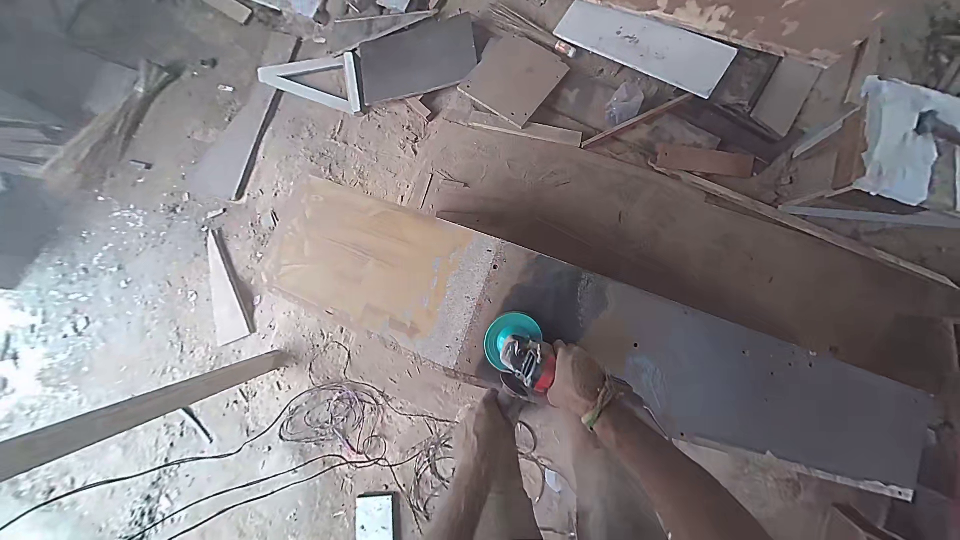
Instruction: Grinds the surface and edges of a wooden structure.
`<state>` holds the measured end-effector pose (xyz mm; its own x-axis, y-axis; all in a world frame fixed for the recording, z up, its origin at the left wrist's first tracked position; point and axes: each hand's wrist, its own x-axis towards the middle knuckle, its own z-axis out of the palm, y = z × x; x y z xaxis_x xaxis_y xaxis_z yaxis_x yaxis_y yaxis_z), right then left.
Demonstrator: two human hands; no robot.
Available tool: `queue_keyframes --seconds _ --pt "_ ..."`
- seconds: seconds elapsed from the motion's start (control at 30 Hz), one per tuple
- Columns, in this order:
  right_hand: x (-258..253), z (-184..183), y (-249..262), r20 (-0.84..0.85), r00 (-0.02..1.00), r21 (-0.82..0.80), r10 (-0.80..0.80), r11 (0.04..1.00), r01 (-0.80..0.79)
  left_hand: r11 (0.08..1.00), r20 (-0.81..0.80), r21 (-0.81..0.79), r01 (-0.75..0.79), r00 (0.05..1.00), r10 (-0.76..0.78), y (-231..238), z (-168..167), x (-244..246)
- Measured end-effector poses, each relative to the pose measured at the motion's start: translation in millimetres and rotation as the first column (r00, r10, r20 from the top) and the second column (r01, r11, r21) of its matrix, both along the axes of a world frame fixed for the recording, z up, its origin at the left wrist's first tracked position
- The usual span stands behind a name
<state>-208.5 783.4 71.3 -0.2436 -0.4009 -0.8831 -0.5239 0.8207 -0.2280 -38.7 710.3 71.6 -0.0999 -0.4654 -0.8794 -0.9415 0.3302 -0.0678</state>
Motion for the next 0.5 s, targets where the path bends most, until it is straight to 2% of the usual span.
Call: queue_keyframes --seconds 0.17,0.27,0.43,0.5 --pt "-68 31 -29 -0.054 0.998 -0.013 -0.037 0.999 0.036 0.994 -0.111 -0.037 0.103 0.988 -0.106 -39 -7 -64" --pt "-113 49 -23 -0.093 0.995 0.025 -0.03 0.999 0.032 0.99 -0.133 0.012 0.143 0.981 -0.14 -37 -5 -114" --pt "-158 53 41 -0.153 0.986 0.108 -0.062 0.991 0.079 0.977 -0.228 0.16 0.144 0.968 -0.105 29 -28 -163" --pt "-169 45 79 -0.179 0.977 0.16 -0.114 0.977 0.143 0.958 -0.224 0.2 0.204 0.962 -0.158 62 -36 -184"
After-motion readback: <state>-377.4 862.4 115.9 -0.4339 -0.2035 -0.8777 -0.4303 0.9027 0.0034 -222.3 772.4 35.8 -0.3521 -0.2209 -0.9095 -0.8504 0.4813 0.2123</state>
